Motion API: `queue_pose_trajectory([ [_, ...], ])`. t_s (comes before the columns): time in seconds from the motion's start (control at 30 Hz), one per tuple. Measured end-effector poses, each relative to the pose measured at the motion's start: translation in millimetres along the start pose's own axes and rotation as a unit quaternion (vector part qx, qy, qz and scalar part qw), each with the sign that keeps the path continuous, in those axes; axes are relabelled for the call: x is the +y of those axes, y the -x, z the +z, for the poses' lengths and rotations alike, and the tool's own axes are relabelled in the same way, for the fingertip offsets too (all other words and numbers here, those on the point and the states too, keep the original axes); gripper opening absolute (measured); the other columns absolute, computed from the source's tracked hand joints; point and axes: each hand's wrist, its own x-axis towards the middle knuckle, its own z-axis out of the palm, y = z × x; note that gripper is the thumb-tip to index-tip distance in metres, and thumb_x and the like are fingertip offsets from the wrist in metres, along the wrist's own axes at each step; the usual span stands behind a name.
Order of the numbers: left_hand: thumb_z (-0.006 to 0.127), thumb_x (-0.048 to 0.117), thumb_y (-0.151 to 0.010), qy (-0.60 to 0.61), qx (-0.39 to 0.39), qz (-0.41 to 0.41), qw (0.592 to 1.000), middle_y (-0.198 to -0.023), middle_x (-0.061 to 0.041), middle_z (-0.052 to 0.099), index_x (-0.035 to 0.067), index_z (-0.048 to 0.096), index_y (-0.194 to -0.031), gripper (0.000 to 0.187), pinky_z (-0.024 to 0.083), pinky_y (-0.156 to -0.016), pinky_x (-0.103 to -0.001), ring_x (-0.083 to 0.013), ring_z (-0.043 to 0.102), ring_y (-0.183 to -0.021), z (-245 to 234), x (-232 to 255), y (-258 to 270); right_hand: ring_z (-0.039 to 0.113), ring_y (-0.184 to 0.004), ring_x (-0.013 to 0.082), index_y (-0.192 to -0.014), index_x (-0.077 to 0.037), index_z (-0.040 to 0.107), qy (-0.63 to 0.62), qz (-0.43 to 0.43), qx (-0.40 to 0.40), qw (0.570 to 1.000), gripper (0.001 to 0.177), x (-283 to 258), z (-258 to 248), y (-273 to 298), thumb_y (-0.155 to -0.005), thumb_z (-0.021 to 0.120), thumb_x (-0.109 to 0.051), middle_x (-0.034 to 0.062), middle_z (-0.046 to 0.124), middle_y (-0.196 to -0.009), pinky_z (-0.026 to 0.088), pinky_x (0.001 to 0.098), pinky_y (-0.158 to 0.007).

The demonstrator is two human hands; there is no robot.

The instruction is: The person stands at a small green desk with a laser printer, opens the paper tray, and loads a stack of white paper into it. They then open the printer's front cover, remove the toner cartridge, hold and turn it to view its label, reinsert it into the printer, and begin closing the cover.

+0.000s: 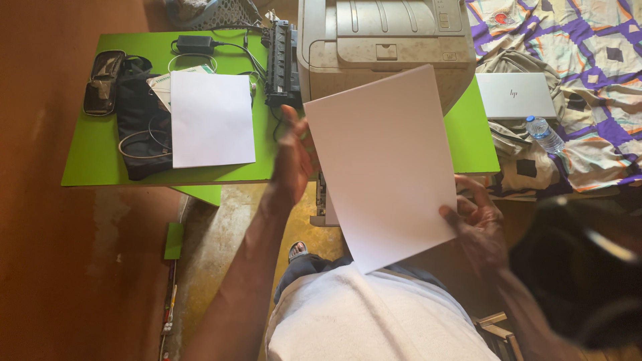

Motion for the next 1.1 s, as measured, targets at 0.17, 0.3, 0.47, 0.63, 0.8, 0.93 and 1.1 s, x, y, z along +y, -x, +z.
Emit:
queue_pose_trajectory([
  [0.17,0.064,0.046,-0.097,-0.206,0.067,0.126,0.968,-0.109,-0.005,0.073,0.006,0.057,-0.132,0.053,0.062,-0.077,-0.029,-0.0136,0.071,-0.092,6,-30,7,0.07,-0.1,0.014,-0.149,-0.015,0.044,0.068,-0.04,-0.038,0.996,0.065,-12,27,-9,-0.089,0.071,-0.018,0.0118,0.073,-0.116,0.061,0.0292,-0.076],
  [0.3,0.07,0.028,-0.097,-0.121,0.039,0.165,0.978,-0.109,-0.007,0.072,0.004,0.058,-0.132,0.043,0.061,-0.073,-0.03,-0.0148,0.068,-0.088,-7,-4,3,0.065,-0.095,0.0198,-0.147,-0.012,0.047,0.127,-0.024,-0.098,0.987,0.063,-44,39,-23,-0.092,0.07,-0.03,0.0136,0.071,-0.112,0.055,0.0361,-0.076],
  [0.47,0.065,0.019,-0.098,-0.13,-0.041,0.097,0.986,-0.116,-0.007,0.071,0.007,0.056,-0.137,0.041,0.06,-0.079,-0.029,-0.0137,0.069,-0.094,-7,17,16,0.069,-0.104,0.021,-0.147,-0.016,0.043,-0.064,-0.003,-0.042,0.997,0.065,-89,68,-72,-0.092,0.068,-0.04,0.009,0.066,-0.119,0.059,0.0397,-0.086],
  [0.63,0.062,0.025,-0.101,-0.269,-0.002,0.169,0.948,-0.118,-0.01,0.071,0.003,0.056,-0.137,0.042,0.056,-0.09,-0.035,-0.0187,0.066,-0.105,9,0,21,0.07,-0.116,0.0206,-0.135,-0.003,0.052,-0.036,-0.134,-0.054,0.989,0.062,-104,108,-80,-0.088,0.084,-0.026,0.0141,0.07,-0.126,0.06,0.038,-0.1],
  [0.8,0.06,0.035,-0.105,-0.368,0.087,0.327,0.866,-0.111,-0.018,0.073,-0.002,0.059,-0.129,0.045,0.055,-0.089,-0.04,-0.0264,0.071,-0.101,13,-12,8,0.071,-0.103,0.0212,-0.123,0.001,0.05,0.032,-0.231,0.034,0.972,0.058,-98,101,-72,-0.084,0.087,-0.02,0.0135,0.069,-0.114,0.064,0.0344,-0.085],
  [0.93,0.057,0.044,-0.108,-0.332,0.091,0.403,0.848,-0.11,-0.02,0.072,-0.002,0.055,-0.131,0.051,0.055,-0.089,-0.04,-0.0283,0.071,-0.101,33,-31,-4,0.071,-0.104,0.0219,-0.127,0.004,0.05,0.122,-0.328,0.117,0.93,0.054,-73,77,-86,-0.094,0.086,-0.018,0.0142,0.068,-0.114,0.06,0.0334,-0.09],
  [1.1,0.066,0.052,-0.098,-0.324,0.083,0.394,0.856,-0.093,-0.014,0.076,0.003,0.057,-0.113,0.053,0.06,-0.075,-0.038,-0.0241,0.078,-0.086,46,-58,-20,0.065,-0.109,0.0241,-0.131,0.006,0.05,0.058,-0.344,0.171,0.921,0.054,-17,70,-106,-0.099,0.083,-0.022,0.0172,0.064,-0.119,0.055,0.0373,-0.095],
])
